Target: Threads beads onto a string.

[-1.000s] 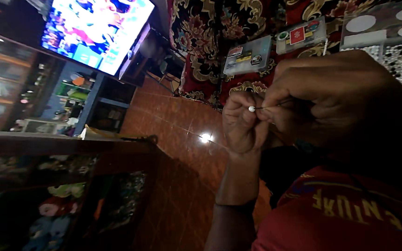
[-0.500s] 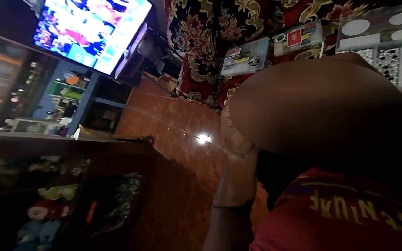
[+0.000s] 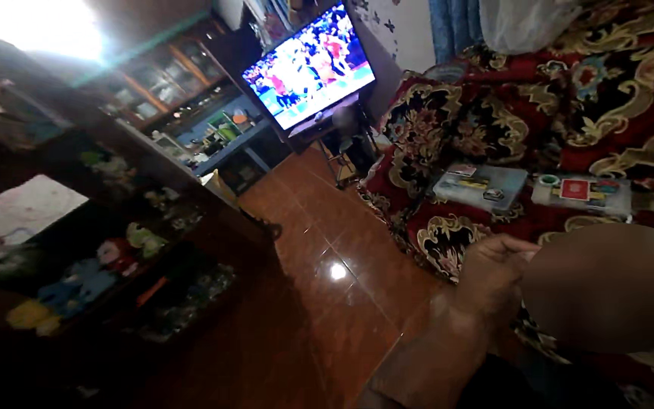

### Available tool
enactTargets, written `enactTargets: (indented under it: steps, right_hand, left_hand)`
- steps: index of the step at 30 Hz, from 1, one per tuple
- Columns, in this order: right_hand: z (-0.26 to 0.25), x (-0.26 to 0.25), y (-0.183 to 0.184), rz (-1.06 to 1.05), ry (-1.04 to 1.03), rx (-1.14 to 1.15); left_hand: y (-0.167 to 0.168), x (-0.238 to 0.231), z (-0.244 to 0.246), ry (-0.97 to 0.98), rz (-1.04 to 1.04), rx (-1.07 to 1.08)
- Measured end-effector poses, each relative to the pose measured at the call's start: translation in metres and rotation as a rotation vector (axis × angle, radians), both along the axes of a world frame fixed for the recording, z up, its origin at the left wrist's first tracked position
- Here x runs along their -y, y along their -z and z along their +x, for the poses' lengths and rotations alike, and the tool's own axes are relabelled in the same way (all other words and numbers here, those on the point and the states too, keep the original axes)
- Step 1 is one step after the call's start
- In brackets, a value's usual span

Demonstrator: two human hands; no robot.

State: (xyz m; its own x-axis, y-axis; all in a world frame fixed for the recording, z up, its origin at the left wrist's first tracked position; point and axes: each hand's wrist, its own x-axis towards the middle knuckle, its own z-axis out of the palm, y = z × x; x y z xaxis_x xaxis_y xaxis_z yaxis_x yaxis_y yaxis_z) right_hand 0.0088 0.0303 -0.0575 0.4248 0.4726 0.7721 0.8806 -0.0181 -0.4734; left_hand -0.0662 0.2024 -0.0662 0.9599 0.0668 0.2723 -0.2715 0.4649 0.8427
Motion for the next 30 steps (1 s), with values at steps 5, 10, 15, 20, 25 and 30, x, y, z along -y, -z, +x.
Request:
enactTargets:
  steps: [5, 10, 15, 20, 25, 30]
  right_hand:
    - [0.001, 0.001, 0.013, 0.003, 0.031, 0.012]
    - [-0.002, 0.007, 0.020, -0.044, 0.053, -0.013]
    - [-0.003, 0.010, 0.028, -0.089, 0.076, -0.037]
    - [-0.003, 0.013, 0.034, -0.119, 0.106, -0.070]
    - [-0.002, 0.016, 0.035, -0.124, 0.104, -0.183]
    - [-0.001, 0.018, 0.034, -0.139, 0.099, -0.288]
  left_hand:
    - [0.005, 0.001, 0.002, 0.032, 0.027, -0.066]
    - [0.013, 0.004, 0.005, 0.059, 0.027, -0.151]
    - [0.023, 0.008, 0.008, 0.079, 0.052, -0.220]
    - [0.029, 0.012, 0.008, 0.048, 0.157, -0.198]
    - [0.035, 0.011, 0.010, 0.046, 0.296, -0.089]
    - [0.037, 0.013, 0.013, 0.065, 0.330, -0.060]
